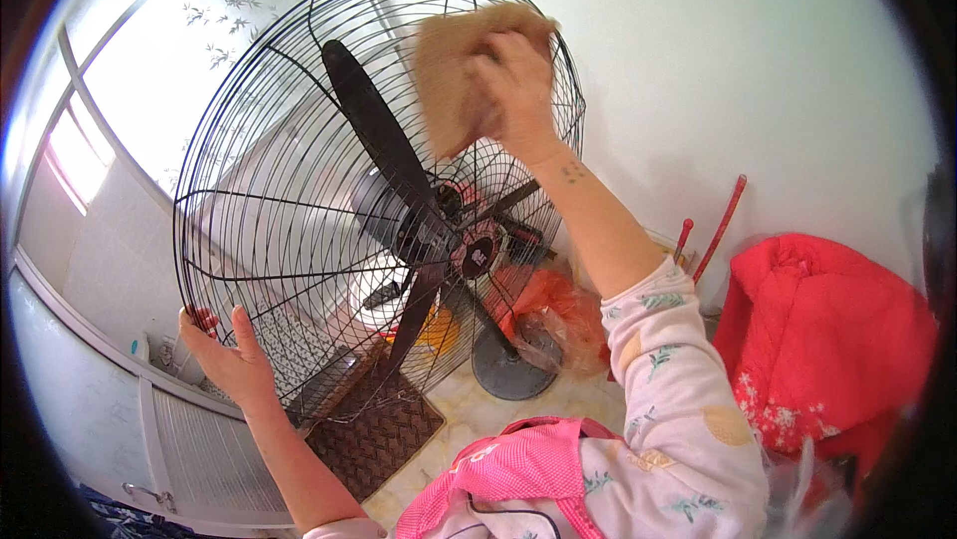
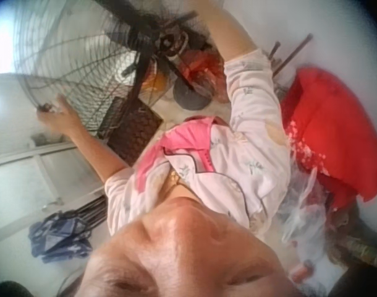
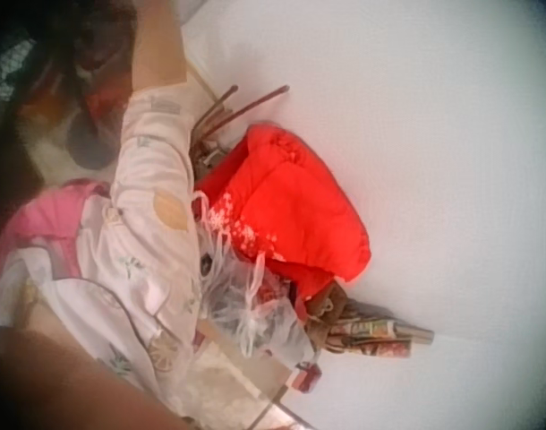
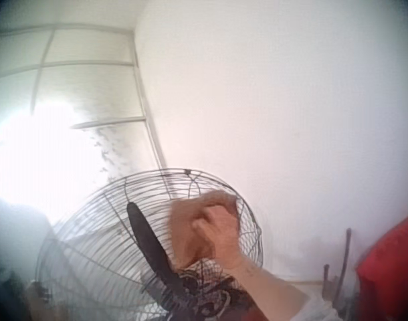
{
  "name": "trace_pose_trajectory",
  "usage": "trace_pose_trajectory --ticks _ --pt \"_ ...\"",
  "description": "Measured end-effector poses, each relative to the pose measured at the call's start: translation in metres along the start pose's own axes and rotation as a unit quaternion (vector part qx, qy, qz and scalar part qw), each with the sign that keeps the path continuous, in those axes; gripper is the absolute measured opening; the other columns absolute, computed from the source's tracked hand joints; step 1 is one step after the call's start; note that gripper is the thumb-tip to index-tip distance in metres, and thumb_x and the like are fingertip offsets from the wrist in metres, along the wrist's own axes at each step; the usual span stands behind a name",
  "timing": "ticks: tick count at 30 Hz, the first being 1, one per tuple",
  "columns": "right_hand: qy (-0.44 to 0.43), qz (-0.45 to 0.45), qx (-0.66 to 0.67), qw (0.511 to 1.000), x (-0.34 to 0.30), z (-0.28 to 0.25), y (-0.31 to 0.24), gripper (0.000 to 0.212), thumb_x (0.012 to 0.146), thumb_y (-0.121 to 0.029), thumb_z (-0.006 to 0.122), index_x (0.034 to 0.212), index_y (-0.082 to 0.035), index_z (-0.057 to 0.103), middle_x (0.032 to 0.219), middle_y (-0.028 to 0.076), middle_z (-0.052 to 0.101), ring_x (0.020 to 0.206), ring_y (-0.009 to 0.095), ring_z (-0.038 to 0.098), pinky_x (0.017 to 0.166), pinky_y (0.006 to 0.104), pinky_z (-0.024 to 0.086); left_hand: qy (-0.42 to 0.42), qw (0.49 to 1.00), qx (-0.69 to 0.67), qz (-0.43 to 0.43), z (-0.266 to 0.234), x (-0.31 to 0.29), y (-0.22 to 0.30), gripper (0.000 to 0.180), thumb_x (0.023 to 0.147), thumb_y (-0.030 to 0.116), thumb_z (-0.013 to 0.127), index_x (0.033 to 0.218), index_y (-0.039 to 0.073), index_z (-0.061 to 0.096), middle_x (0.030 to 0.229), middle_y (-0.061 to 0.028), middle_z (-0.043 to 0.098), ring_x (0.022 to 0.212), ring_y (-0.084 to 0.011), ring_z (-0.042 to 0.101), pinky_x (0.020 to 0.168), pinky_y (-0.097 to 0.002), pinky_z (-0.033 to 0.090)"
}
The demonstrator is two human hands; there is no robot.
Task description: The person wipes a tiled wall and a frosted glass door with a cloth, then cleans the metal cage of a standing fan. The person uses a cloth to wipe the surfaces and the fan cage.
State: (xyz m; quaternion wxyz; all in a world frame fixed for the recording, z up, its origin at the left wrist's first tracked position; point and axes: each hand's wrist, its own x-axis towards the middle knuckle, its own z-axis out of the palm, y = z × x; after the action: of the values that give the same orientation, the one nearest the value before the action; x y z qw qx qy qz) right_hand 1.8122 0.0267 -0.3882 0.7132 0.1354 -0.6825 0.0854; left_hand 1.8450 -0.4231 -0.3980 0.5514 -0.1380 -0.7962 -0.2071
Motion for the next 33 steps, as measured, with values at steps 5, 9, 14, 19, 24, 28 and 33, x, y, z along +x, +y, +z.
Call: trace_pose_trajectory --ticks 5,9,14,19,24,28,33 --pt "0.024 0.542 0.072 0.837 -0.124 -0.004 0.053 0.050 0.080 -0.009 0.065 0.128 -0.003 0.051 0.125 0.016 0.056 0.113 0.028 0.055 0.097 0.0339 0.043 0.009 1.000 -0.001 0.014 0.000 -0.002 0.000 0.065 0.093 0.042 0.059 0.133 -0.005 0.038 0.113 -0.0164 0.054 0.095 -0.0260 0.052 0.087 -0.0399 0.043" --pt "0.052 0.734 0.214 0.643 -0.208 -0.006 0.072 0.044 0.092 -0.023 0.051 0.130 -0.003 0.045 0.095 0.010 0.059 0.083 0.021 0.060 0.068 0.0346 0.050 0.012 1.000 0.003 0.017 0.001 -0.001 0.001 0.068 0.092 0.044 0.060 0.132 -0.006 0.037 0.112 -0.0154 0.052 0.094 -0.0266 0.051 0.085 -0.0397 0.043" --pt "0.188 0.660 0.345 0.640 -0.166 0.008 0.071 0.023 0.092 -0.023 0.055 0.105 -0.005 0.048 0.063 0.005 0.049 0.044 0.015 0.047 0.037 0.0302 0.037 0.009 1.000 0.004 0.021 -0.003 -0.001 0.001 0.070 0.092 0.045 0.059 0.133 -0.007 0.037 0.113 -0.0166 0.052 0.095 -0.0274 0.051 0.086 -0.0399 0.043" --pt "0.143 0.349 0.191 0.906 -0.043 0.029 0.003 0.030 0.077 -0.006 0.066 0.105 -0.001 0.056 0.112 0.015 0.055 0.105 0.028 0.052 0.089 0.0381 0.042 0.005 1.000 -0.006 0.005 -0.001 -0.004 0.006 0.070 0.092 0.045 0.059 0.134 -0.007 0.036 0.114 -0.0171 0.052 0.096 -0.0281 0.052 0.086 -0.0400 0.043" --pt "-0.018 0.016 0.131 0.991 0.000 -0.007 -0.091 0.056 0.065 -0.025 0.076 0.118 -0.014 0.062 0.133 0.017 0.045 0.125 0.042 0.040 0.103 0.0524 0.031 0.004 1.000 0.000 0.008 -0.002 -0.003 0.001 0.069 0.091 0.042 0.061 0.133 -0.006 0.037 0.114 -0.0167 0.052 0.097 -0.0284 0.052 0.086 -0.0394 0.043" --pt "-0.075 -0.066 0.084 0.991 -0.018 -0.009 -0.097 0.053 0.067 -0.024 0.075 0.117 -0.018 0.062 0.134 0.017 0.044 0.127 0.041 0.039 0.103 0.0551 0.030 -0.009 1.000 -0.016 0.006 -0.004 0.001 0.003 0.066 0.091 0.040 0.063 0.132 -0.006 0.038 0.114 -0.0168 0.052 0.099 -0.0284 0.052 0.085 -0.0390 0.043" --pt "-0.005 0.270 0.226 0.936 -0.089 0.010 -0.042 0.055 0.070 -0.013 0.071 0.122 -0.012 0.055 0.138 0.019 0.040 0.127 0.042 0.039 0.105 0.0494 0.032 -0.004 1.000 -0.026 -0.002 -0.005 -0.003 -0.002 0.065 0.091 0.039 0.063 0.131 -0.006 0.039 0.115 -0.0164 0.053 0.098 -0.0278 0.053 0.084 -0.0388 0.043"
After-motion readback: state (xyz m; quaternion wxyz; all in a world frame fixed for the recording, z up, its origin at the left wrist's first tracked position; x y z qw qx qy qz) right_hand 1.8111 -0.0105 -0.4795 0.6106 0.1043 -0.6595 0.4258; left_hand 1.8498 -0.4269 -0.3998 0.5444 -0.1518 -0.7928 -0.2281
